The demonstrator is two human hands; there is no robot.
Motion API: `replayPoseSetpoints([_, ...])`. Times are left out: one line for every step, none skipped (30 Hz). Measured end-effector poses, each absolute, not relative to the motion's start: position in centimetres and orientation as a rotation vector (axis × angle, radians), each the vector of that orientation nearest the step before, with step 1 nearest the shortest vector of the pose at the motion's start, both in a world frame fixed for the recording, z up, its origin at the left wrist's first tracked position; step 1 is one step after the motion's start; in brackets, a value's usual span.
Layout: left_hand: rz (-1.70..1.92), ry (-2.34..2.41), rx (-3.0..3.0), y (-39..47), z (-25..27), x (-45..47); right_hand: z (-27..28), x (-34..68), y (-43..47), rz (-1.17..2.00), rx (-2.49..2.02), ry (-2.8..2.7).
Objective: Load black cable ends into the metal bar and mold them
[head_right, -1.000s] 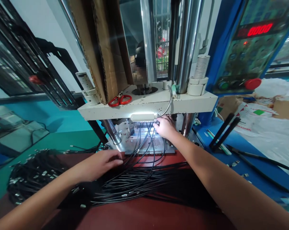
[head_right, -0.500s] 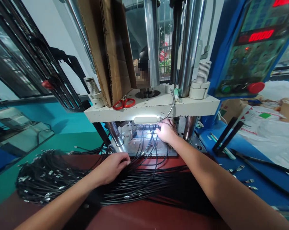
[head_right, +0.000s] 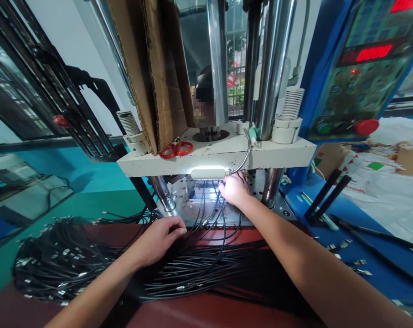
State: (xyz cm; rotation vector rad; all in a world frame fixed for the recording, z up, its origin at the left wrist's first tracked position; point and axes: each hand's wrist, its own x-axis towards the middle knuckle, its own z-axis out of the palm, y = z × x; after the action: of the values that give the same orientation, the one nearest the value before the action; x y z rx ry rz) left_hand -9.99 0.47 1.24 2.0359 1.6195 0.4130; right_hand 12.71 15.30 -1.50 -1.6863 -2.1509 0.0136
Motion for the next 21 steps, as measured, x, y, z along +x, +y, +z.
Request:
replayPoseSetpoints([0.437,1.618,2.030,0.4,1.2,-9.9,-1.4,12.7,15.3,0.008,-1.697,-2.150])
replayPoseSetpoints([0.453,1.620,2.028,0.4,1.1,-9.8,-1.3,12.7,15.2,0.001,-1.705,-2.150])
replayPoseSetpoints([0.459,1.623,2.029,0.3,1.0,-9.7,-1.2,12.7,15.2,-0.007,-1.711,-2.152])
replayPoseSetpoints([0.455,1.625,2.031,0.3,0.9,-9.6,-1.1,12.7,15.1,-0.016,-1.715,-2.154])
replayPoseSetpoints([0.449,1.626,2.034,0.2,0.7,-9.6,-1.1,12.8,15.1,-0.024,-1.718,-2.155])
replayPoseSetpoints([0.446,1.625,2.036,0.2,0.6,-9.5,-1.0,12.8,15.1,-0.030,-1.722,-2.156])
replayPoseSetpoints([0.449,1.623,2.038,0.1,0.4,-9.5,-1.0,12.8,15.1,-0.034,-1.726,-2.155])
replayPoseSetpoints([0.462,1.623,2.039,0.1,0.3,-9.5,-1.0,12.9,15.1,-0.037,-1.730,-2.153])
replayPoseSetpoints([0.483,1.624,2.041,0.0,0.1,-9.4,-1.1,12.9,15.2,-0.040,-1.732,-2.150])
replayPoseSetpoints([0.506,1.622,2.048,0.0,0.0,-9.4,-1.2,12.9,15.3,-0.043,-1.734,-2.147])
replayPoseSetpoints([0.529,1.613,2.058,-0.1,-0.1,-9.4,-1.3,12.9,15.4,-0.045,-1.734,-2.144])
replayPoseSetpoints([0.551,1.608,2.071,-0.1,-0.2,-9.3,-1.4,12.9,15.5,-0.048,-1.733,-2.140])
replayPoseSetpoints([0.573,1.605,2.083,-0.1,-0.3,-9.3,-1.5,12.9,15.6,-0.051,-1.731,-2.135])
replayPoseSetpoints([0.592,1.605,2.095,-0.1,-0.3,-9.3,-1.6,12.9,15.7,-0.054,-1.728,-2.130])
replayPoseSetpoints([0.605,1.604,2.103,-0.1,-0.4,-9.2,-1.7,12.9,15.7,-0.057,-1.725,-2.123])
replayPoseSetpoints([0.611,1.597,2.110,-0.1,-0.4,-9.3,-1.7,12.9,15.7,-0.061,-1.724,-2.115])
replayPoseSetpoints([0.605,1.581,2.117,-0.1,-0.3,-9.3,-1.7,12.9,15.7,-0.065,-1.722,-2.106])
replayPoseSetpoints([0.593,1.558,2.121,-0.1,-0.3,-9.3,-1.8,12.9,15.8,-0.068,-1.720,-2.099])
replayPoseSetpoints([0.579,1.536,2.123,0.0,-0.3,-9.4,-1.8,12.8,15.8,-0.069,-1.716,-2.094])
replayPoseSetpoints([0.571,1.524,2.123,0.0,-0.3,-9.4,-1.9,12.8,15.8,-0.068,-1.712,-2.091])
replayPoseSetpoints([0.572,1.525,2.121,0.0,-0.3,-9.4,-2.0,12.8,15.9,-0.067,-1.707,-2.090])
